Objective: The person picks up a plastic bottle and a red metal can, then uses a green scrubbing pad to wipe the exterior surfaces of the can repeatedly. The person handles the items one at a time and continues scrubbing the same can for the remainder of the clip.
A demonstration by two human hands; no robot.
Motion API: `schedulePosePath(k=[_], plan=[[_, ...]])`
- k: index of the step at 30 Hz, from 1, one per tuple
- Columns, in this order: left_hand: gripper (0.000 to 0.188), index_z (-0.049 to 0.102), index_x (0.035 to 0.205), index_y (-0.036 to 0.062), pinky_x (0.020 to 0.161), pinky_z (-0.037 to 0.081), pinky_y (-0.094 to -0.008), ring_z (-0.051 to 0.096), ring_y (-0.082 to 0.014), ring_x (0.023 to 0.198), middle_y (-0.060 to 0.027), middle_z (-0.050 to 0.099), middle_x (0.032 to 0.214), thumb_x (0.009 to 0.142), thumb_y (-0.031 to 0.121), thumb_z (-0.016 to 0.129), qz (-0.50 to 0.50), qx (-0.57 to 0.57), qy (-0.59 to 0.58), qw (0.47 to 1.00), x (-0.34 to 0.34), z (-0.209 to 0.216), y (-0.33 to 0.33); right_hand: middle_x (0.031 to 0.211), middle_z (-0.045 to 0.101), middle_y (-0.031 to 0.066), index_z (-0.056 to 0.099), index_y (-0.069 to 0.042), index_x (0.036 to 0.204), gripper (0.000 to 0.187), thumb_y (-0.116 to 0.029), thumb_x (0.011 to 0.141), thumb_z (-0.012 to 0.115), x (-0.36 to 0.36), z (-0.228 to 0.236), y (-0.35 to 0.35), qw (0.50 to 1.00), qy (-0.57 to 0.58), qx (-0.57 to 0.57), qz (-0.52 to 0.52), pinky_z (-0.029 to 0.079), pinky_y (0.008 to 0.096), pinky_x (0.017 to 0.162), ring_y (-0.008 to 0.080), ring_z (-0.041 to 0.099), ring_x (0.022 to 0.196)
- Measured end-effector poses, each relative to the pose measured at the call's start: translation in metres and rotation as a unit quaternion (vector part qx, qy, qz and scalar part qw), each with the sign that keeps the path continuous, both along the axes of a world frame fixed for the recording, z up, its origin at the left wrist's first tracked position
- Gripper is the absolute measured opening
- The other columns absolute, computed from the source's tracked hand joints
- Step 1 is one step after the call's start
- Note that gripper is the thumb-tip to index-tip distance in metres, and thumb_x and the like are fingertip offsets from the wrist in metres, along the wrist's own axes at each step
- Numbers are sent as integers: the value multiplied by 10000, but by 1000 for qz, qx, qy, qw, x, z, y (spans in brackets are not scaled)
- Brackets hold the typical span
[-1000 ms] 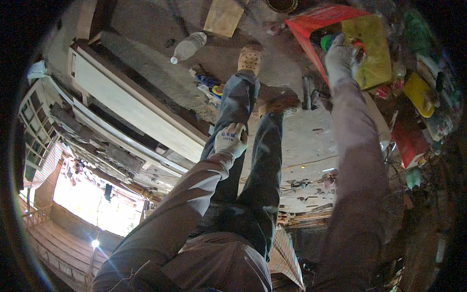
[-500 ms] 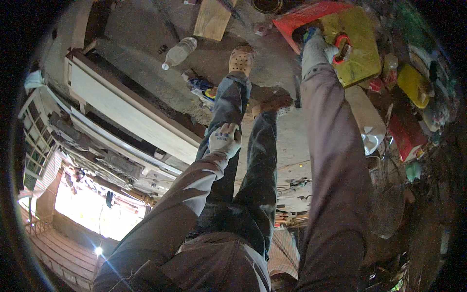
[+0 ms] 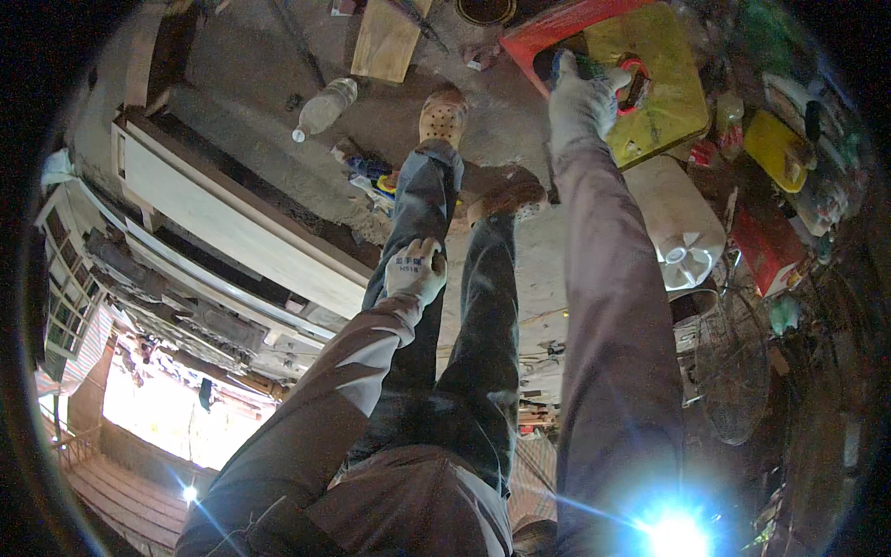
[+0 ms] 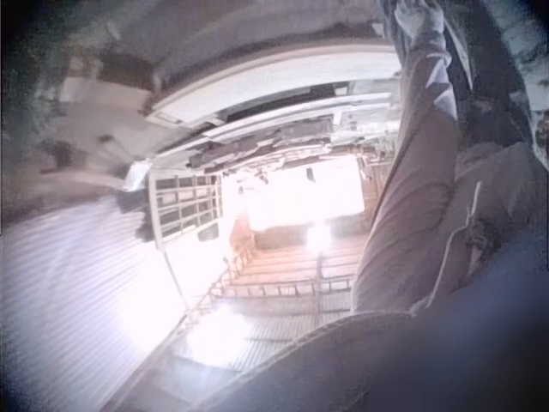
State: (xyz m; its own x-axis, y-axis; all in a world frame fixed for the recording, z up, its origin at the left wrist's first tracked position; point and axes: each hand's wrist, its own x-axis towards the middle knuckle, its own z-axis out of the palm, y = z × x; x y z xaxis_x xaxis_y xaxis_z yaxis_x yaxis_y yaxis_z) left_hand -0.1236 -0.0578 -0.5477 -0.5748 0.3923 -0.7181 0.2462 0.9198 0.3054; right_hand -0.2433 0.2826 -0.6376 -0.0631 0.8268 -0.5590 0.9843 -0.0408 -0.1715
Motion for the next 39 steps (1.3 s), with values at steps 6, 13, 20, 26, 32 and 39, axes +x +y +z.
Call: schedulePosePath(k=[6,13,20,26,32,39], plan=[[122,595,879,136,641,518,-459,644,-341,720,-111,629,808,791,214,629,-13,-5,13,1000,-4,0,1,1200,614,188,428,-131,1314,596,-525,897,590,-18,7,8,989,91,-17,-113,510,500,831,416,633,998],[144,565,868,138,640,525,-473,650,-342,714,-109,612,801,770,203,648,-10,7,-16,1000,-3,-2,-8,1118,595,163,456,-203,1273,464,-510,931,524,7,39,50,734,6,64,676,523,558,729,423,655,856],[144,570,872,135,637,525,-469,653,-340,724,-115,623,820,771,196,650,-26,2,-11,1000,-8,0,-3,1009,665,174,425,-163,1195,534,-569,879,567,1,31,-3,954,37,55,293,518,513,754,418,662,890],[185,555,899,132,648,524,-465,643,-338,717,-118,598,805,766,205,660,-42,18,15,999,-14,1,0,1065,658,222,335,-7,1264,681,-503,881,603,-14,21,-17,999,39,23,7,494,494,856,416,643,995],[176,557,884,129,656,522,-459,646,-332,739,-115,606,815,766,207,661,-54,9,10,998,-15,1,0,1208,586,264,291,24,1281,724,-478,874,617,-36,7,-22,972,75,45,-218,491,492,882,395,629,1066],[136,587,866,141,653,523,-452,653,-324,755,-107,635,826,787,226,658,-36,1,-1,999,-17,3,-2,1139,618,195,406,-197,1355,540,-493,922,534,11,28,45,705,8,191,682,523,503,708,389,654,924]])
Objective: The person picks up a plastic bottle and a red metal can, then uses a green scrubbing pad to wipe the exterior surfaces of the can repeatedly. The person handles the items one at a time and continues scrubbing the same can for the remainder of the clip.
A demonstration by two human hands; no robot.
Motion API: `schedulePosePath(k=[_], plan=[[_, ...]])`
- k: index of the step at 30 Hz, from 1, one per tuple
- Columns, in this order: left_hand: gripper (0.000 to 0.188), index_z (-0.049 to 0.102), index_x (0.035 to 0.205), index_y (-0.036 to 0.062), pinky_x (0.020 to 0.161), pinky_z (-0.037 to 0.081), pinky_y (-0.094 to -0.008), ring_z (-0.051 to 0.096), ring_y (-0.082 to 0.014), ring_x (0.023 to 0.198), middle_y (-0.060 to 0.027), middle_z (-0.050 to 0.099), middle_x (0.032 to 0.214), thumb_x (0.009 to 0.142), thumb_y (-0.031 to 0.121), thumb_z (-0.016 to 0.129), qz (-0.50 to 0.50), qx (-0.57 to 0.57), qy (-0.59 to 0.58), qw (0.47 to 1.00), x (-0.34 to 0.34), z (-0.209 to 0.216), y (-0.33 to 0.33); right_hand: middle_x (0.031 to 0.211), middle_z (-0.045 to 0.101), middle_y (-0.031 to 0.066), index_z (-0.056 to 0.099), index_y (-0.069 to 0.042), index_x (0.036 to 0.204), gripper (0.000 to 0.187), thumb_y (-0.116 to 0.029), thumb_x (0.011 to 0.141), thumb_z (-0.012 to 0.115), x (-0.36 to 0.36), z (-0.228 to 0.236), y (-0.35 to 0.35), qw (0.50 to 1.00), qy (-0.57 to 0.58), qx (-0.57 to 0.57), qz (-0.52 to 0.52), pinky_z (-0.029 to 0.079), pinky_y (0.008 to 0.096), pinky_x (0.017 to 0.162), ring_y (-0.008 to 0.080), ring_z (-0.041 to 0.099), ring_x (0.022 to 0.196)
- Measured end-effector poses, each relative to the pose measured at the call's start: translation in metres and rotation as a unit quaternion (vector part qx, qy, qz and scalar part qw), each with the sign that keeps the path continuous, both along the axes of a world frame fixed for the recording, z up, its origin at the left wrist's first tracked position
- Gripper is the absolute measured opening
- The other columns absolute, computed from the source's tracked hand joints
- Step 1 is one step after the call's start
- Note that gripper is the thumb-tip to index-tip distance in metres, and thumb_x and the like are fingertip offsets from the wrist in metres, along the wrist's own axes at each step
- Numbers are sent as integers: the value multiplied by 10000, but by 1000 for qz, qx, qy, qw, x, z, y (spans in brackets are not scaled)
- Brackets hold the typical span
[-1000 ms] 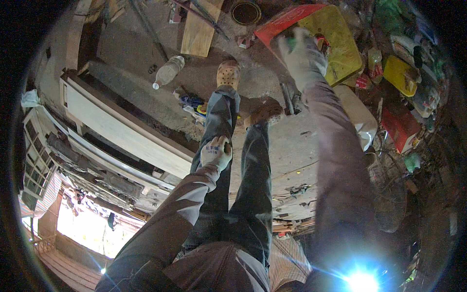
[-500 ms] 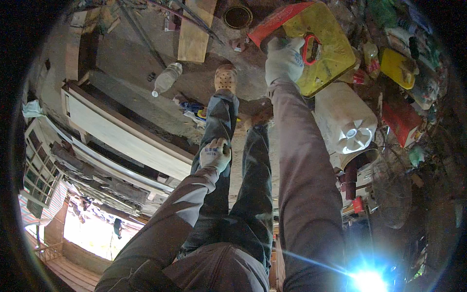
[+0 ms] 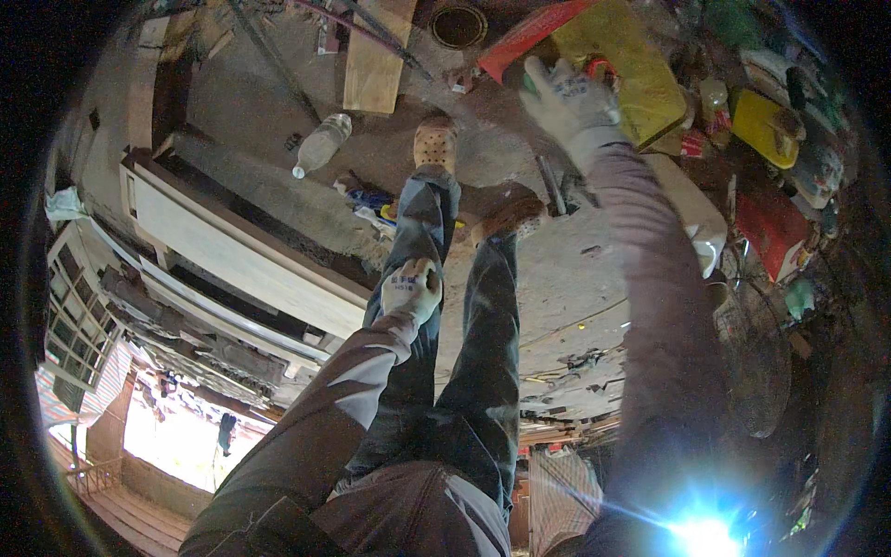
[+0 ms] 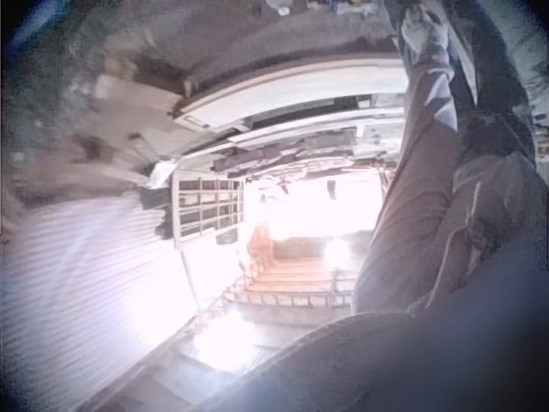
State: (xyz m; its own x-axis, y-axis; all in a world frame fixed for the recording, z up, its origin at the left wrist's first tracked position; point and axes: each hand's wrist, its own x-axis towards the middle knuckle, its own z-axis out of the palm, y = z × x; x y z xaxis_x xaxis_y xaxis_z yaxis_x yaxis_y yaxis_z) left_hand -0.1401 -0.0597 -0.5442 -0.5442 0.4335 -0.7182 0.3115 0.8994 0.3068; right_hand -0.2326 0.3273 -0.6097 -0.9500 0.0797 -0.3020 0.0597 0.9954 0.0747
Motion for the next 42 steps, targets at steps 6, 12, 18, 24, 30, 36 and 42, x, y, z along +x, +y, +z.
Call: schedulePosePath(k=[6,12,18,24,30,36,42], plan=[[167,582,897,140,652,521,-455,650,-323,754,-100,628,837,770,215,660,-12,-23,-3,1000,1,0,-5,1179,621,216,418,-196,1369,616,-541,890,596,6,-14,1,955,-159,-158,-193,505,491,860,422,632,1006],[176,587,921,137,661,524,-452,652,-319,780,-91,631,864,782,229,644,-9,-21,-22,999,4,-5,-9,1239,591,248,360,-163,1439,737,-525,870,657,27,-26,-30,814,62,-415,-402,459,449,945,432,570,1149],[180,599,937,136,664,524,-457,653,-323,769,-97,633,858,788,232,631,-28,-21,-16,999,3,-4,-9,1302,561,221,434,-126,1394,569,-372,922,636,21,-34,-24,901,-64,-211,-374,465,457,944,398,593,1129],[169,603,910,134,660,525,-461,651,-326,762,-100,633,857,779,232,646,-31,-30,-13,999,-1,-1,-6,1223,622,186,534,-134,1268,536,-468,860,629,14,-14,13,899,11,-91,-427,481,477,930,386,612,1110],[165,575,900,122,649,532,-464,655,-334,731,-119,628,835,773,203,642,-63,-26,-7,998,-7,-1,-3,1096,684,159,530,-105,1248,578,-426,796,694,-9,-7,20,814,-48,-72,-575,516,467,897,363,648,1059],[151,581,882,134,642,532,-461,656,-332,730,-110,632,827,768,208,645,-90,1,27,996,-5,-2,-7,1100,699,139,666,-82,1148,491,-461,836,660,16,-39,55,751,-44,-232,-617,514,453,896,354,657,1044],[166,597,904,134,651,530,-462,651,-336,732,-108,633,832,773,224,646,-104,-19,28,994,5,-3,-12,1064,698,180,692,-55,1119,528,-526,924,551,54,-54,3,696,119,-333,-625,494,426,877,349,658,1003]])
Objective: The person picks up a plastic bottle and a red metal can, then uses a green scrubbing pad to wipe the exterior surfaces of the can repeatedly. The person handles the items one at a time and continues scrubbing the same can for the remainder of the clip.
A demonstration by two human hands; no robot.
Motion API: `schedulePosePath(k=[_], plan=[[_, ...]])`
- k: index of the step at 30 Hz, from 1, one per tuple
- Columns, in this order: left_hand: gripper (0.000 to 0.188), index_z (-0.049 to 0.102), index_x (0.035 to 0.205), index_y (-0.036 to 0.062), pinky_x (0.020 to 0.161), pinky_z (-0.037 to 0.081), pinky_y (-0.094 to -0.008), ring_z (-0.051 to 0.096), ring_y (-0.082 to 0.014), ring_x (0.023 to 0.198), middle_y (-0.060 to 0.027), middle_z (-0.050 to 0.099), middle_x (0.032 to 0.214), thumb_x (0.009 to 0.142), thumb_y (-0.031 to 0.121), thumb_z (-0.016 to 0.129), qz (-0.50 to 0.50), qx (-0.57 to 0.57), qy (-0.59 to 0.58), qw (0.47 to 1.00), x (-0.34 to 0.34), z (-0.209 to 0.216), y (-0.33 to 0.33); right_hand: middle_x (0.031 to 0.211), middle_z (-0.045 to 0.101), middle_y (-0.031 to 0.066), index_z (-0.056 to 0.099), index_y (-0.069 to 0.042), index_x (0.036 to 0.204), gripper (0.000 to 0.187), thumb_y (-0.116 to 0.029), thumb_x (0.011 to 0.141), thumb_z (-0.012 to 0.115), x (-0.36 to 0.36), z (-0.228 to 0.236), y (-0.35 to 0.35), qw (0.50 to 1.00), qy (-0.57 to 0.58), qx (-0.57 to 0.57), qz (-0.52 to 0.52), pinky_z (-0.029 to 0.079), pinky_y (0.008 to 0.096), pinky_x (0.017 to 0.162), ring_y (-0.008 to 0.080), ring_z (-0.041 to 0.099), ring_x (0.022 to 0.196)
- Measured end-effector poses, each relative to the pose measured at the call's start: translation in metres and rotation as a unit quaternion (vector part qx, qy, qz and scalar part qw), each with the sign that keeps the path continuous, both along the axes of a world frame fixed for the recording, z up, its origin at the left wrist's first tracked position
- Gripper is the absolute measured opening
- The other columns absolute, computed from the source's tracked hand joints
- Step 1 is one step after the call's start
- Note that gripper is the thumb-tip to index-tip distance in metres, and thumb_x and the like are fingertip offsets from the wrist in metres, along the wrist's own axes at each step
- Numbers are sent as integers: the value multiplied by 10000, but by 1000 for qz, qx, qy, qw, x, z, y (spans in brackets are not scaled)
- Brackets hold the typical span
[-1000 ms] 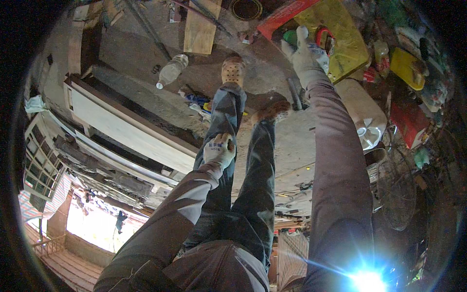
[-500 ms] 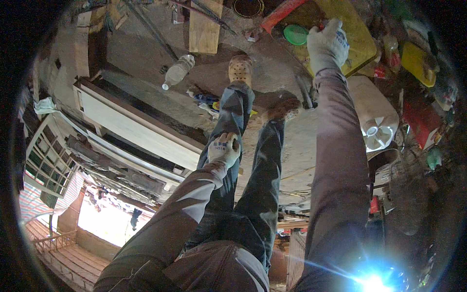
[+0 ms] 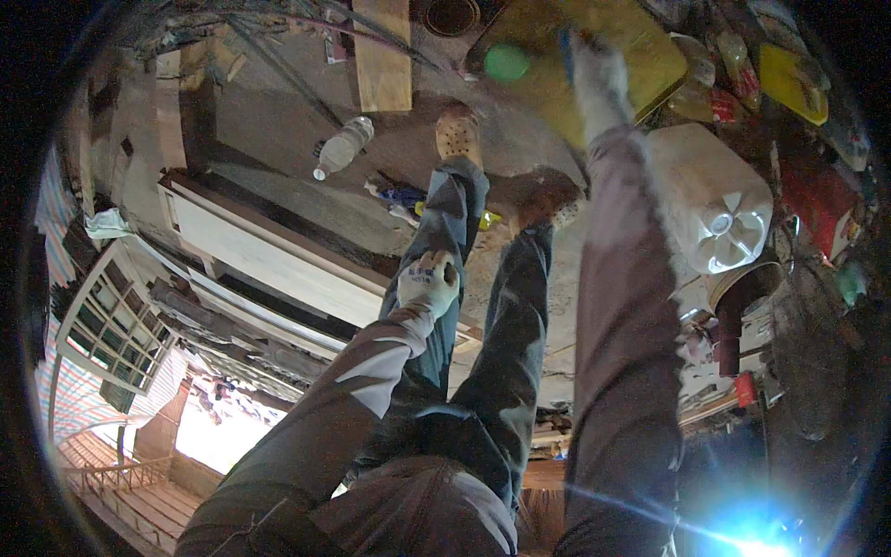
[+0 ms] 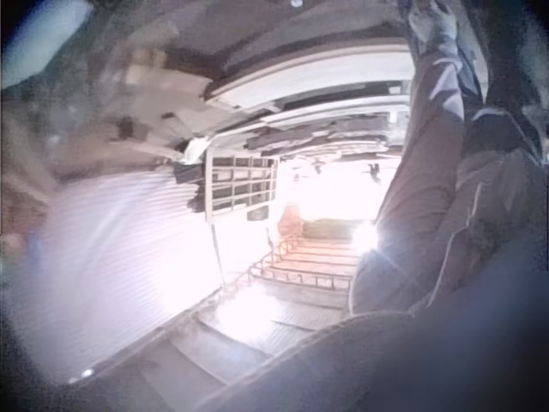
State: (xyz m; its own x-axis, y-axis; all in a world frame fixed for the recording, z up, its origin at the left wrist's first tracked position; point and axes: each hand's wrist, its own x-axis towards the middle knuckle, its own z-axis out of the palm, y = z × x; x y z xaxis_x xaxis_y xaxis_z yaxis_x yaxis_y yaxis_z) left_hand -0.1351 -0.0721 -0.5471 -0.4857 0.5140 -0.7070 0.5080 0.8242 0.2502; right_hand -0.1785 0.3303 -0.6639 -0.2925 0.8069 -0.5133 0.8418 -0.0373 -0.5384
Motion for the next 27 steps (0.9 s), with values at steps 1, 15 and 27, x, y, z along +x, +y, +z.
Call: schedulePosePath(k=[1,15,27], plan=[[169,599,908,133,654,529,-464,651,-336,735,-107,633,824,774,226,645,-3,1,9,1000,2,0,-1,1064,696,192,683,-39,1126,531,-515,944,533,7,6,-29,1000,-6,22,19,494,408,869,346,659,996],[179,648,953,145,674,533,-467,661,-332,761,-109,661,864,808,244,617,88,-3,24,996,21,-2,-20,1166,669,140,643,-13,1184,288,-196,993,531,95,-2,-274,965,118,-231,-29,471,347,905,269,630,1005],[171,641,934,138,681,529,-468,659,-338,785,-108,673,888,805,247,621,65,25,50,996,6,3,-11,1107,642,156,522,-3,1268,579,-466,929,597,69,-4,-122,985,119,-72,-105,512,342,840,232,633,935]])
